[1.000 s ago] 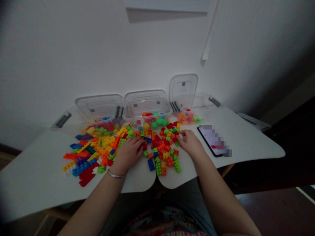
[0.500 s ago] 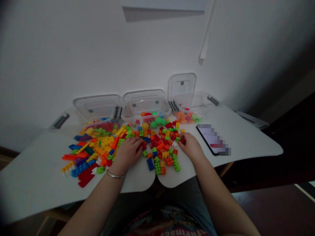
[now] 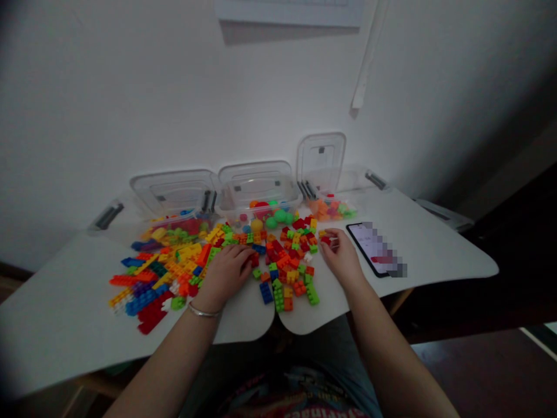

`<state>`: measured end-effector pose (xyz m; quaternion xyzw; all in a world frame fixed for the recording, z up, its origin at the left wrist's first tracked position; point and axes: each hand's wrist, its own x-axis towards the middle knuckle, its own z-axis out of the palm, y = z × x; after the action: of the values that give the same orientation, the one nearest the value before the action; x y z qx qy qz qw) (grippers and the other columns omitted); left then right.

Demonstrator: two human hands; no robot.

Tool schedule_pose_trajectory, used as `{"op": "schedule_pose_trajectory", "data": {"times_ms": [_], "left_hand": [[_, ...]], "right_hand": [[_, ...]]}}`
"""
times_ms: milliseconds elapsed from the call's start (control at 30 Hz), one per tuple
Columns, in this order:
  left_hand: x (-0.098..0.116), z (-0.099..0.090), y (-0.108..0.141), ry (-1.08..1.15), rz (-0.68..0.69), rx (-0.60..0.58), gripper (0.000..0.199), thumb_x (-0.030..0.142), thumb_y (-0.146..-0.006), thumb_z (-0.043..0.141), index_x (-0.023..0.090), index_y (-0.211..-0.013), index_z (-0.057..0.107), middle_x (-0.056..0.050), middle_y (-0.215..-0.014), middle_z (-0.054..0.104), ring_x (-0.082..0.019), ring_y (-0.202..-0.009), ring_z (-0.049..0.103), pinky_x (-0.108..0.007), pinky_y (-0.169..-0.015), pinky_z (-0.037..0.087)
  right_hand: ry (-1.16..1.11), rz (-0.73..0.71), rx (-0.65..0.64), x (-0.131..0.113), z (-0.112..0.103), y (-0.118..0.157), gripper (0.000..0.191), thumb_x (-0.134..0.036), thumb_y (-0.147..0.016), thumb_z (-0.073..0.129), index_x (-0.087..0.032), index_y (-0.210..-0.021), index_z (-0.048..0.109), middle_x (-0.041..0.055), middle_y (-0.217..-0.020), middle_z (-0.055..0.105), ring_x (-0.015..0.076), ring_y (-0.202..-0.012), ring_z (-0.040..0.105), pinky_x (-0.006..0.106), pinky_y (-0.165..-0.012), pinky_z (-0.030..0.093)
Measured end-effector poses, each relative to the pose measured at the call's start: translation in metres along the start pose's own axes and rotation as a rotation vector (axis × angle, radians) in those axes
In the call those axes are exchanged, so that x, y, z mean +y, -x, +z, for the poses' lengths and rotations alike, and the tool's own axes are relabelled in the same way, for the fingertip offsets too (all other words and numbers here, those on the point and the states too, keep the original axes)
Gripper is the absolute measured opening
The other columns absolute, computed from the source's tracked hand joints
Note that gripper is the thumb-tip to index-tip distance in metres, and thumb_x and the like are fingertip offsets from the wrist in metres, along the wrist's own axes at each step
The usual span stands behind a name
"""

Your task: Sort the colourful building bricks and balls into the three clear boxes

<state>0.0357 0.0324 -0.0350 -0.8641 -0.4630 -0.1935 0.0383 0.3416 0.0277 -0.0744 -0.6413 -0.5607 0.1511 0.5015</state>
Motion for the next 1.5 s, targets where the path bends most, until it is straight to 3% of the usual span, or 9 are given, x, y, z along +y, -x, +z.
{"op": "schedule_pose_trajectory", "data": {"times_ms": [267, 500, 667, 800, 1000, 1200, 1500], "left_hand": [[-0.001, 0.001, 0.001, 0.000, 0.005, 0.016, 0.026, 0.020, -0.088, 0.053, 0.018, -0.109, 0.068, -0.008, -0.110, 0.069, -0.026, -0.102, 0.058, -0.043, -0.091, 0.051], [-0.001, 0.001, 0.001, 0.006, 0.012, 0.011, 0.025, 0.020, -0.088, 0.052, 0.019, -0.108, 0.068, -0.008, -0.109, 0.069, -0.025, -0.101, 0.058, -0.043, -0.091, 0.050], [0.000, 0.000, 0.001, 0.007, 0.009, 0.014, 0.025, 0.020, -0.088, 0.052, 0.019, -0.108, 0.067, -0.007, -0.110, 0.069, -0.025, -0.102, 0.058, -0.042, -0.091, 0.050], [-0.001, 0.001, 0.001, 0.005, 0.013, 0.011, 0.025, 0.020, -0.088, 0.052, 0.019, -0.107, 0.068, -0.008, -0.109, 0.069, -0.025, -0.101, 0.058, -0.042, -0.090, 0.050], [-0.002, 0.002, 0.001, 0.008, 0.018, 0.018, 0.025, 0.020, -0.088, 0.053, 0.019, -0.108, 0.067, -0.007, -0.109, 0.069, -0.025, -0.101, 0.059, -0.041, -0.091, 0.050], [-0.001, 0.001, 0.001, 0.000, 0.011, 0.010, 0.025, 0.020, -0.088, 0.052, 0.020, -0.109, 0.067, -0.007, -0.110, 0.069, -0.025, -0.101, 0.058, -0.042, -0.091, 0.050], [-0.001, 0.001, 0.000, 0.002, 0.011, 0.020, 0.026, 0.020, -0.087, 0.052, 0.021, -0.107, 0.068, -0.008, -0.109, 0.069, -0.025, -0.101, 0.059, -0.042, -0.089, 0.050]], "right_hand": [[-0.192, -0.125, 0.341, -0.020, -0.022, -0.049, 0.033, -0.034, -0.075, 0.065, -0.024, -0.104, 0.051, 0.0042, -0.104, 0.062, 0.0138, -0.075, 0.059, 0.031, -0.066, 0.051], [-0.093, -0.294, 0.510, -0.045, -0.044, -0.097, 0.026, -0.036, -0.080, 0.060, -0.024, -0.101, 0.052, 0.0049, -0.099, 0.062, 0.0158, -0.077, 0.060, 0.034, -0.071, 0.051], [0.008, -0.284, 0.495, -0.040, -0.042, -0.129, 0.024, -0.033, -0.078, 0.058, -0.022, -0.098, 0.051, 0.0043, -0.095, 0.062, 0.0162, -0.076, 0.060, 0.034, -0.071, 0.050], [0.063, -0.275, 0.450, -0.029, -0.031, -0.139, 0.025, -0.032, -0.076, 0.058, -0.021, -0.097, 0.052, 0.0052, -0.095, 0.065, 0.0163, -0.075, 0.061, 0.035, -0.074, 0.051], [0.106, -0.277, 0.421, -0.017, -0.019, -0.131, 0.029, -0.032, -0.076, 0.058, -0.019, -0.102, 0.055, 0.0062, -0.093, 0.068, 0.0185, -0.077, 0.063, 0.039, -0.080, 0.050], [0.288, -0.227, 0.355, -0.015, -0.018, -0.127, 0.029, -0.034, -0.078, 0.057, -0.018, -0.102, 0.059, 0.0071, -0.089, 0.070, 0.0240, -0.086, 0.064, 0.048, -0.092, 0.044], [0.290, -0.331, 0.384, -0.029, -0.023, -0.115, 0.033, -0.032, -0.079, 0.056, -0.018, -0.109, 0.057, 0.0088, -0.099, 0.070, 0.0249, -0.090, 0.062, 0.046, -0.092, 0.043]]}}
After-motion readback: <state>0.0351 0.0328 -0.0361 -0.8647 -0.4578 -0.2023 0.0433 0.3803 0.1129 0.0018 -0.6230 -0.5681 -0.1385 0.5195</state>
